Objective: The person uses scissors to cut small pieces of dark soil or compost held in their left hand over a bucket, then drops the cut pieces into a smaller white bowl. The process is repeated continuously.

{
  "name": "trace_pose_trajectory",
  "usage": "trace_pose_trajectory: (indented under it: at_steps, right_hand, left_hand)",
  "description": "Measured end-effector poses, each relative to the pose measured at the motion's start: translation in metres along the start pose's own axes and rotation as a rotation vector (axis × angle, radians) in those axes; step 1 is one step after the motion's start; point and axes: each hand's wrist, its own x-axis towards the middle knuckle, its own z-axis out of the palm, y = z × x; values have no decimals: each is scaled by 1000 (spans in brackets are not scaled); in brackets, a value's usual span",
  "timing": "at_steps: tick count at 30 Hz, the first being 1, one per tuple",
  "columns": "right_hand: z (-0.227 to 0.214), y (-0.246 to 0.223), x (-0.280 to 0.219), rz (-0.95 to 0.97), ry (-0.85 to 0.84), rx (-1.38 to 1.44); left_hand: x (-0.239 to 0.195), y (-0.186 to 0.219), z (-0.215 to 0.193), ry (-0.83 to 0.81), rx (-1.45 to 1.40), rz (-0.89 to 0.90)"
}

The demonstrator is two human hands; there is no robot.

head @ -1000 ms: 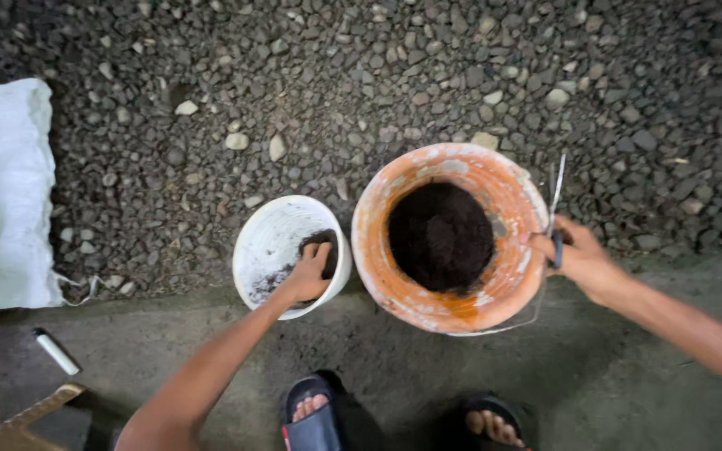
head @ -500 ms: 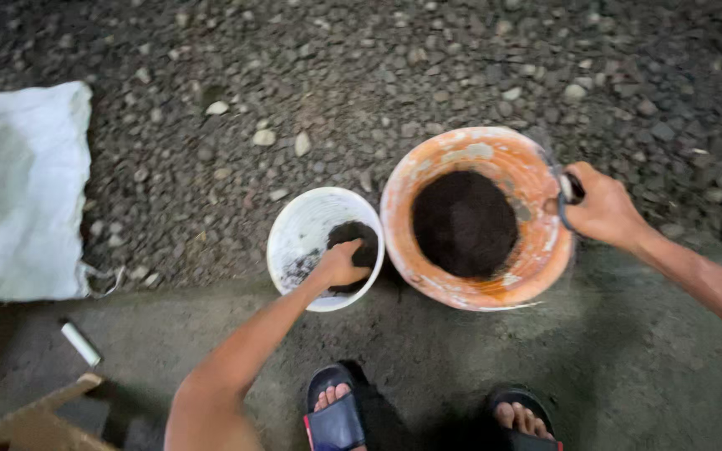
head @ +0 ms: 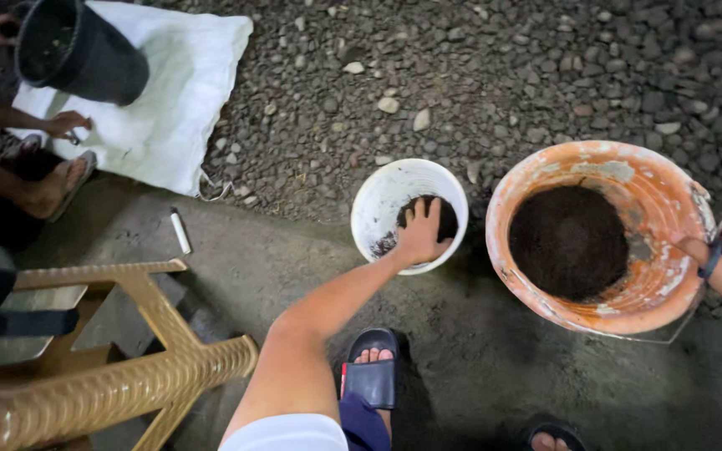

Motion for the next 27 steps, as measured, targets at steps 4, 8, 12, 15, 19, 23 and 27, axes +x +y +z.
trace_pose_trajectory:
  at_steps: [4,8,12,15,19,23,27]
  right_hand:
    - [1,0,-1,4,-8,61]
    - [-2,3,-6,47,-83,271]
    - [-6,14,-3,80,-127,378]
    - [-7,33,-14,185,-70,288]
    - [5,46,-41,231,-125,570]
    - [22,33,-75,202,-98,567]
    - [26,6,-91,207,-66,510]
  left_hand:
    - [-15,19,-3,11,-69,29]
    - [-14,27,-2,-284,-24,-12]
    - [-16,29,6,-318,-122,-21]
    - [-12,21,12,-377,-131,-31]
    - [1,2,28,-317,-31,105]
    - [17,-25,36,-114,188,427]
    - [23,-25,37,-164,259,324]
